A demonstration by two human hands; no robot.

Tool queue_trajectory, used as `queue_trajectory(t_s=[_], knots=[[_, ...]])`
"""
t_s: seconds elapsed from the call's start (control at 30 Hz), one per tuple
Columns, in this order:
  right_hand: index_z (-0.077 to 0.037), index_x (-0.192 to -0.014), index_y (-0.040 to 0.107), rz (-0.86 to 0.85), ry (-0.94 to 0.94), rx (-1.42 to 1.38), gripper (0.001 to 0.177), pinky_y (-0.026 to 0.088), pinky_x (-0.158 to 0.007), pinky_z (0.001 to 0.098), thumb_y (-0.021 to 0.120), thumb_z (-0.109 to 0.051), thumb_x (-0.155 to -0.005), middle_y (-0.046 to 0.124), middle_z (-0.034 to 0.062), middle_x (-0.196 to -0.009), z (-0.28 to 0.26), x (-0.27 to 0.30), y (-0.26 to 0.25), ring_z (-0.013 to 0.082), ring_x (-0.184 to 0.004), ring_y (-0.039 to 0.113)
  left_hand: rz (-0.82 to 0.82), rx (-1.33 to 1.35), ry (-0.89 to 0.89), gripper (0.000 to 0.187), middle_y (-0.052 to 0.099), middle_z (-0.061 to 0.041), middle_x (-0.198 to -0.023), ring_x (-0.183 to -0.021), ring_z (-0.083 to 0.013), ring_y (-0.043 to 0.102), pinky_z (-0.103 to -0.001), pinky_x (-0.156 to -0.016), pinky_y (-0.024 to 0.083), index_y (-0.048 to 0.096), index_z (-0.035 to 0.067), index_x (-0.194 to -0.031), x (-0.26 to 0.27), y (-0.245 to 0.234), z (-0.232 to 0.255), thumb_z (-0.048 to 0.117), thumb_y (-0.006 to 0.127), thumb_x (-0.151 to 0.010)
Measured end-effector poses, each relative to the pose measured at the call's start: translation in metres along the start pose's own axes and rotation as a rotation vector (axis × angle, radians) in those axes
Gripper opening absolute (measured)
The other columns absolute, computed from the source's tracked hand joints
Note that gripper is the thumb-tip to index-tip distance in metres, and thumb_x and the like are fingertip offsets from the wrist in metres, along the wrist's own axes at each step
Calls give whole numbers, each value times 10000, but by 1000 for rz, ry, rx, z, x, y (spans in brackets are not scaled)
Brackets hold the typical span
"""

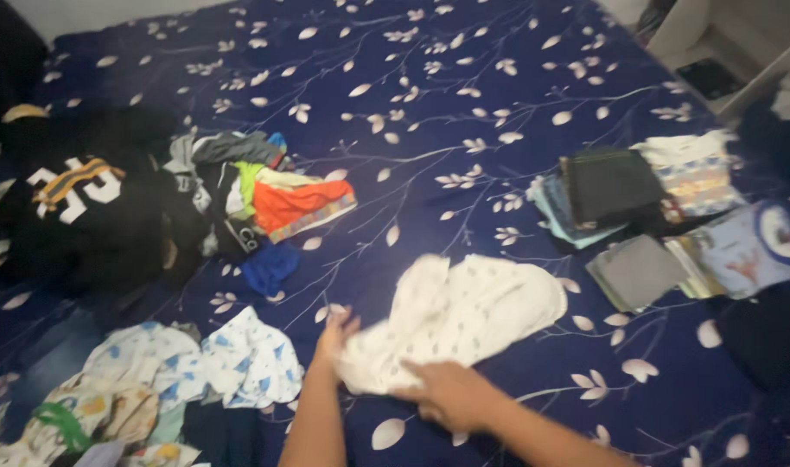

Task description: The person folds several small pieces of clothing, including shirts and onesies, one at a time on a bed and places them into a stack.

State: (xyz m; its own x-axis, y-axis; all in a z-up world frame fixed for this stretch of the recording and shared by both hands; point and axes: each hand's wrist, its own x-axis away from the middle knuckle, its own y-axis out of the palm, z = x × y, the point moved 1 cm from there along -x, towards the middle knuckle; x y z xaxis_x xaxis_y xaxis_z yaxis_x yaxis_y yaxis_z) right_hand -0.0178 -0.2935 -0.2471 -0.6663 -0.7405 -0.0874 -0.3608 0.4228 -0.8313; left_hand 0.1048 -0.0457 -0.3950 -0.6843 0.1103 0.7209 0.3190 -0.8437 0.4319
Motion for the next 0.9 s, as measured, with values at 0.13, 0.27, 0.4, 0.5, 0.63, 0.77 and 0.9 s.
queue_trajectory(t_s=[0.13,0.27,0.4,0.5,0.63,0.77,0.9], knots=[[-173,-1278,690,-70,111,-27,556,405,-997,518,789,-179,-731,582,229,-1408,20,22,52,416,-1263,554,286,-465,-248,749,616,-81,-1473,-1333,-288,547,-514,-1016,414,425,257,-1556,37,-102,-38,642,493,-917],[-248,-1187,728,42,387,18,403,460,-1029,446,748,-176,-791,687,85,-1244,68,35,41,305,-1215,625,275,-1046,195,681,767,-126,-1245,-1154,-262,742,-352,-996,543,691,124,-1360,35,-98,-56,536,766,-823],[-279,-1151,706,-44,862,128,324,481,-980,441,775,-288,-835,658,42,-1188,96,24,17,277,-1173,618,303,-1272,269,737,714,-166,-1180,-1122,-316,681,-373,-958,519,604,96,-1309,48,-42,-57,389,877,-691],[-247,-1220,696,-77,659,234,714,442,-876,535,910,-366,-549,621,101,-1217,107,23,14,348,-1171,588,293,-1286,366,530,714,-210,-1161,-1126,-384,665,-418,-955,516,675,91,-1252,42,-26,-58,310,795,-785],[-280,-1190,655,-191,746,334,435,484,-900,451,778,-319,-774,618,29,-1156,123,36,31,262,-1089,621,638,-845,652,379,731,-235,-1119,-1058,-425,691,-448,-903,528,701,18,-1194,6,-53,-58,265,669,-907],[-318,-1156,656,-174,723,364,270,499,-894,418,694,-302,-889,638,-2,-1116,136,52,42,234,-1059,650,791,-322,417,431,703,-209,-1073,-942,-355,689,-444,-797,518,663,-81,-1160,-11,-119,-66,320,648,-1003],[-313,-1203,654,-134,690,323,398,483,-884,434,727,-289,-812,632,0,-1131,127,46,38,231,-1050,653,563,114,-73,461,720,-164,-1015,-840,-296,711,-414,-637,553,656,-47,-1163,17,-123,-80,380,602,-996]])
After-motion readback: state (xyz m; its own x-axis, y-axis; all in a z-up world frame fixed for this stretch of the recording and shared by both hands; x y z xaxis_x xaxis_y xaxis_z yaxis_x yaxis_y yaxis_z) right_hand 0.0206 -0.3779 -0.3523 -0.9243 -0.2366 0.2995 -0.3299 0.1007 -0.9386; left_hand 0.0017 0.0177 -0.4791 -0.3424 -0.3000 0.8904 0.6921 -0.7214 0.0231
